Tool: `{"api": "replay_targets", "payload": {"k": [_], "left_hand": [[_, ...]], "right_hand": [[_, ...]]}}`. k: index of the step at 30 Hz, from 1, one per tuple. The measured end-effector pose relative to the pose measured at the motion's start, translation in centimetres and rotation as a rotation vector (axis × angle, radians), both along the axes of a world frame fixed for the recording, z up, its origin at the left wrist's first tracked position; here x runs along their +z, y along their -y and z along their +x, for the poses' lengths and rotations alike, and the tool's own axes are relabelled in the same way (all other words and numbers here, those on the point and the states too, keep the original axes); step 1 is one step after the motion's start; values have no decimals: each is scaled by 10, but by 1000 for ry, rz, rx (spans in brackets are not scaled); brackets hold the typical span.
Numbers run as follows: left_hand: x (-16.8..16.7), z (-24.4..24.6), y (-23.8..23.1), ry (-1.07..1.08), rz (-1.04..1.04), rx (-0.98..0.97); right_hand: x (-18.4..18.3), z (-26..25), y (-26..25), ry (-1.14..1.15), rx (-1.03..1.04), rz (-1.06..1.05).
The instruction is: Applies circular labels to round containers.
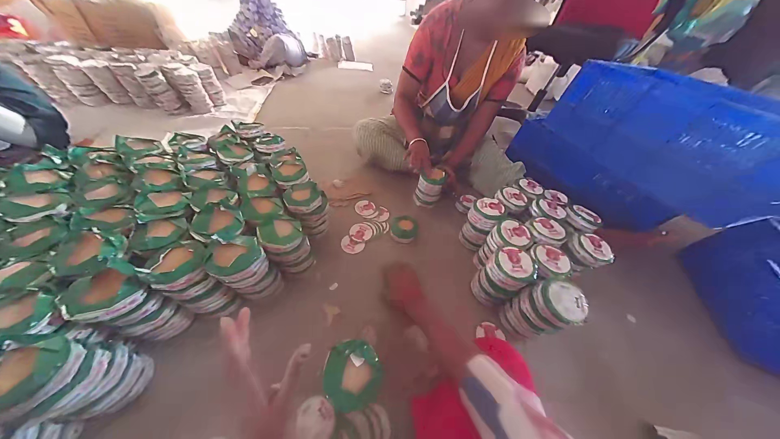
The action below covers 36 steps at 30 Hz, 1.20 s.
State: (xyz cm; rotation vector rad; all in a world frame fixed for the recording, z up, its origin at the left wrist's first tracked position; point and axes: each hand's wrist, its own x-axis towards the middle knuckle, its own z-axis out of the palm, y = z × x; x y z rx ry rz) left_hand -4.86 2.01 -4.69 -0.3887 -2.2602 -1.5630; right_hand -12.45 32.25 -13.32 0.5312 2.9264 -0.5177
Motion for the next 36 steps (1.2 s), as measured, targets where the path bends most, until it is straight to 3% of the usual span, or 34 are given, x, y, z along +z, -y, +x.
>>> {"api": "replay_targets", "payload": {"k": [3, 13, 16, 19, 22, 25, 30, 36], "left_hand": [[5, -8, 2, 13, -32, 11], [3, -2, 4, 83, -151, -41], [-9, 2, 8, 112, -193, -88], [-9, 6, 10, 244, -209, -154], [-15, 9, 5, 316, -199, -227], [-19, 14, 0, 379, -327, -296], [-20, 22, -10, 437, -652, -482], [-20, 28, -11, 437, -704, -508]], "right_hand": [[-22, -9, 11, 110, 0, 44], [-13, 1, -20, 81, 187, 80], [0, 4, -47, -56, 40, 109], [34, 32, -29, -116, -44, 73], [67, 109, 17, 123, 126, 59], [55, 161, 48, 421, 178, 17], [36, 165, 58, 500, 100, 45], [29, 155, 61, 556, 190, 89]]}}
